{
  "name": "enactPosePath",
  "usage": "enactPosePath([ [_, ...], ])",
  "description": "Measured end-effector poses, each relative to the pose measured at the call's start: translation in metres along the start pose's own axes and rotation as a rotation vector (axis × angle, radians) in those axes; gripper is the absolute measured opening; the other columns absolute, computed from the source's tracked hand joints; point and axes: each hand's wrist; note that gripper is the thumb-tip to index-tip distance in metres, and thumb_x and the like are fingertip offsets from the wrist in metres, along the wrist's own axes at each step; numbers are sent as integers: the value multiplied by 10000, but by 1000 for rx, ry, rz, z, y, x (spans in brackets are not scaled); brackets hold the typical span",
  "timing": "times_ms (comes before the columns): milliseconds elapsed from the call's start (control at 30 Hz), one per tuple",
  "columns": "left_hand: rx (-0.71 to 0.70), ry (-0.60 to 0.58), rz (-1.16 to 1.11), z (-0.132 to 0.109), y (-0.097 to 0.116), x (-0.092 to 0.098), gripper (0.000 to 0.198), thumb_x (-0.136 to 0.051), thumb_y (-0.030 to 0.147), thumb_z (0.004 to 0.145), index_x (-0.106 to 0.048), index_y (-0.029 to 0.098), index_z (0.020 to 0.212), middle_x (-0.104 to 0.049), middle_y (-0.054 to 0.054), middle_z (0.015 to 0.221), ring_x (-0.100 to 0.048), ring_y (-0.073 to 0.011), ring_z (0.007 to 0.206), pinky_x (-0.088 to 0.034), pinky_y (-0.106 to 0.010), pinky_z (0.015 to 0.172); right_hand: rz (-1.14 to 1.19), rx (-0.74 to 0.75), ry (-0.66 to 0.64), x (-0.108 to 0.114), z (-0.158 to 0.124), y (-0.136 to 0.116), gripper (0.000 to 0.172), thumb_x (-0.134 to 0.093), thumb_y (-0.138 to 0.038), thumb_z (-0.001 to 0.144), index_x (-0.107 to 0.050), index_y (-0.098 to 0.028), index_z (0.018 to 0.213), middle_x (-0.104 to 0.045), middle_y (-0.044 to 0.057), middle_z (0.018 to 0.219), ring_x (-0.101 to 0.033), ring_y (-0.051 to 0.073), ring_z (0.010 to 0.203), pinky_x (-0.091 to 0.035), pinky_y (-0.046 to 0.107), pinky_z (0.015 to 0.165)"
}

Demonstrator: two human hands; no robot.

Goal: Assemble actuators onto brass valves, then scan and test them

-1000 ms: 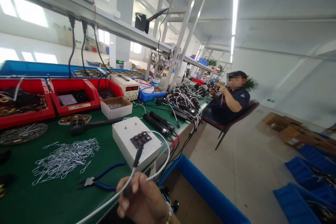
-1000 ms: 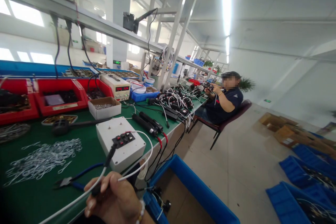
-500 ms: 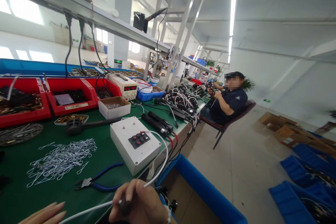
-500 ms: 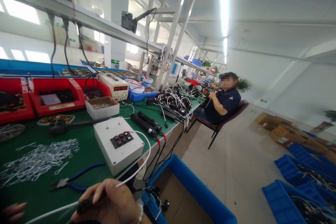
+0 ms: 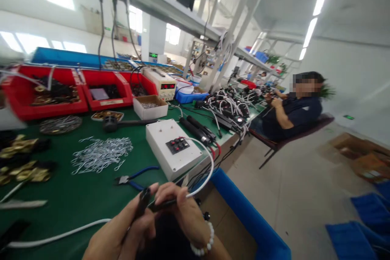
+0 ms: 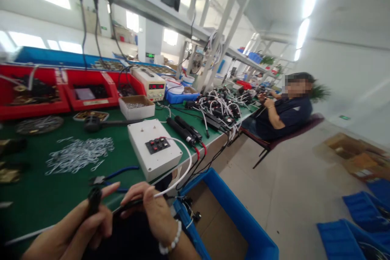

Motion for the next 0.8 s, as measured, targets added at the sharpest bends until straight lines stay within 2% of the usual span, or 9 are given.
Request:
enactPosePath([
  [67, 70, -10, 43, -2, 5, 8, 360, -425, 342, 1004, -571, 324, 1333, -606, 89, 531, -580, -103, 416, -507, -153, 447, -62, 4, 27, 3, 3, -11, 673, -454, -757, 854, -712, -135, 821, -561, 9, 648, -504, 99, 570, -404, 232, 553],
  [133, 87, -47, 51, -3, 8, 11, 355, -430, 342, 1011, -570, 300, 1334, -645, 88, 614, -634, -86, 515, -524, -133, 533, -39, -15, 30, 7, 6, -21, 597, -557, -727, 823, -697, -147, 833, -470, -42, 534, -435, 89, 511, -325, 219, 503],
  [233, 17, -81, 47, -3, 7, 12, 338, -449, 317, 1004, -599, 262, 1302, -740, 40, 853, -707, -95, 728, -550, -134, 684, -7, -19, 59, 8, 10, -38, 410, -767, -559, 760, -673, -178, 879, -519, -45, 573, -464, 100, 534, -339, 230, 527],
  [300, -6, -73, 76, -3, 6, 12, 327, -462, 306, 997, -613, 262, 1284, -757, 20, 928, -713, -105, 735, -557, -145, 683, 10, 28, 95, 4, 11, -48, 331, -799, -468, 764, -677, -186, 887, -541, -36, 594, -493, 114, 550, -386, 252, 555],
  [433, 13, -55, 122, -4, 7, 14, 295, -480, 317, 987, -645, 280, 1228, -719, 45, 732, -660, -105, 569, -518, -144, 526, 44, 145, 149, -5, 11, -58, 273, -728, -467, 839, -692, -199, 880, -512, -38, 583, -469, 102, 521, -405, 246, 532],
  [633, -18, -53, 12, -2, 12, 16, 288, -452, 275, 995, -667, 292, 1187, -617, 73, 587, -591, -82, 485, -471, -122, 479, 16, 144, 142, -11, 12, -56, 268, -693, -466, 872, -680, -199, 877, -514, -34, 595, -466, 88, 530, -393, 223, 522],
  [733, -34, -54, 8, -1, 13, 15, 287, -449, 270, 994, -674, 281, 1173, -610, 72, 582, -565, -83, 461, -436, -134, 430, 26, 145, 131, -11, 13, -55, 261, -693, -459, 875, -683, -198, 883, -521, -35, 598, -477, 81, 531, -396, 210, 522],
  [800, -34, -51, 10, -1, 12, 16, 281, -454, 270, 995, -670, 285, 1174, -643, 72, 628, -585, -78, 493, -464, -124, 469, 33, 147, 133, -11, 13, -54, 259, -695, -459, 873, -686, -200, 881, -528, -35, 597, -477, 81, 527, -395, 208, 518],
])
Point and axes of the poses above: each hand's wrist, its own z-axis towards the middle knuckle, its own x-axis out of the back of the hand, y = z × x
